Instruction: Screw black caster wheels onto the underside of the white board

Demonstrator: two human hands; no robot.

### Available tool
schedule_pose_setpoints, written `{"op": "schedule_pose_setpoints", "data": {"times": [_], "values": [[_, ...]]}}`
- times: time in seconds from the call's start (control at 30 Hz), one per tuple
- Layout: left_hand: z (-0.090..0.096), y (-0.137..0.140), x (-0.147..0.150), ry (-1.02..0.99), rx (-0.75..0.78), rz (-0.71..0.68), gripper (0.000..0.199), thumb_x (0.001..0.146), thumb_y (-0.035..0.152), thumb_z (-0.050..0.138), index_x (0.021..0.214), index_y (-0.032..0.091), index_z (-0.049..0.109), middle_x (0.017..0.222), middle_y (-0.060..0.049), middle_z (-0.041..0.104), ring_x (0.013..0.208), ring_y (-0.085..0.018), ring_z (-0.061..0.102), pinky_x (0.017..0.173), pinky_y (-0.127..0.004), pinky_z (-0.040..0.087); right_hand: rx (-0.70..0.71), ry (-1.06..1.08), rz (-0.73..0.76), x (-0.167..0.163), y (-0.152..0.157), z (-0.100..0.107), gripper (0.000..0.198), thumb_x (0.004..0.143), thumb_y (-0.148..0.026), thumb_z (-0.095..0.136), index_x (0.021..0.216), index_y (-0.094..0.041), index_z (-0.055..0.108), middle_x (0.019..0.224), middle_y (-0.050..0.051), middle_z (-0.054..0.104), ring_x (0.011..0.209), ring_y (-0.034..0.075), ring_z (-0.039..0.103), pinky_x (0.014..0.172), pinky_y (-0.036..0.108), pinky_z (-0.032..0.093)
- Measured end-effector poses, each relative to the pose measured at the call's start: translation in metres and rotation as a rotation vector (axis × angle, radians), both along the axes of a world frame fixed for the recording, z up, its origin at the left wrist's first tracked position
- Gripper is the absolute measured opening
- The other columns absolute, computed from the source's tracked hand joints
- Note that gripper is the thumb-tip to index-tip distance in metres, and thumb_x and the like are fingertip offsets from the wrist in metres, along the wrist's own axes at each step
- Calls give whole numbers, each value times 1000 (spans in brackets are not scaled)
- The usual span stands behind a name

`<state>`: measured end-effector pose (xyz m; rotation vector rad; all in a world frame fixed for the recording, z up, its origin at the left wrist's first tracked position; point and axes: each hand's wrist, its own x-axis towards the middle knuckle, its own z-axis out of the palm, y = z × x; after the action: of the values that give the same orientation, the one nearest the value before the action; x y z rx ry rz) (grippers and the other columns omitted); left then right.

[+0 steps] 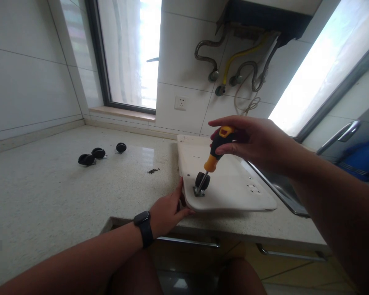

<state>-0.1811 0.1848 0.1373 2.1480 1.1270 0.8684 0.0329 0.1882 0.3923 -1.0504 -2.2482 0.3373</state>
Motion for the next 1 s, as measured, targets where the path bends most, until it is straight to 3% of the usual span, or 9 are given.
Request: {"op": "schedule_pose_setpoints", "data": {"times": [0.13,0.23,0.3,0.4,0.47,0.53,0.67,0.87,1.0], "values": [[-1,0,0,-36,2,-21,98,96,58,56,166,25,-5,121,-13,70,97,-30,67,85,-46,52,169,49,-236,-7,-3,-10,48,67,-58,86,102,-27,75,83,2,74,72,21,70,68,43,63],[-2,1,0,-17,3,-12,98,97,60,54,166,24,-5,127,-15,69,99,-31,67,85,-47,51,259,-10,-337,-12,-6,-13,45,71,-61,82,99,-26,77,79,3,73,71,23,68,70,47,62],[-2,1,0,0,1,-4,98,96,62,52,166,22,-5,124,-15,70,96,-31,67,83,-47,51,224,-53,-304,-12,-7,-13,52,78,-58,79,119,-27,74,93,6,76,81,26,72,80,51,62],[-1,1,0,4,-5,-2,99,96,64,51,166,20,-4,120,-15,70,93,-31,66,81,-46,50,55,-24,-68,-9,-6,-10,61,90,-48,68,148,-33,54,130,9,70,107,27,72,95,50,60],[0,0,0,-2,-9,-8,99,96,63,51,166,20,-4,118,-14,71,92,-30,66,82,-46,50,-50,22,96,-6,-6,-7,62,94,-42,65,153,-34,48,142,9,64,116,26,70,100,48,59],[0,0,0,-8,-9,-11,98,97,62,51,166,20,-3,113,-12,71,91,-29,66,81,-44,50,-101,49,154,-5,-6,-5,58,93,-38,67,149,-32,53,135,9,68,114,25,71,100,47,60],[-2,1,0,8,3,-4,98,97,62,52,166,21,-4,106,-10,71,84,-27,65,77,-42,49,-83,101,9,-8,-6,-6,49,84,-41,78,131,-29,69,112,7,76,100,26,75,96,49,62],[-5,2,0,-6,29,-6,97,98,65,47,166,22,-6,109,-11,70,84,-26,64,76,-42,48,72,107,-237,-13,-8,-15,52,78,-46,83,126,-29,72,103,6,77,89,27,76,88,53,64],[-5,2,0,4,24,-4,97,98,65,47,166,22,-7,106,-11,71,83,-26,64,75,-42,48,75,12,-181,-14,-11,-11,58,82,-44,79,137,-31,66,114,8,76,99,30,74,94,56,61]]}}
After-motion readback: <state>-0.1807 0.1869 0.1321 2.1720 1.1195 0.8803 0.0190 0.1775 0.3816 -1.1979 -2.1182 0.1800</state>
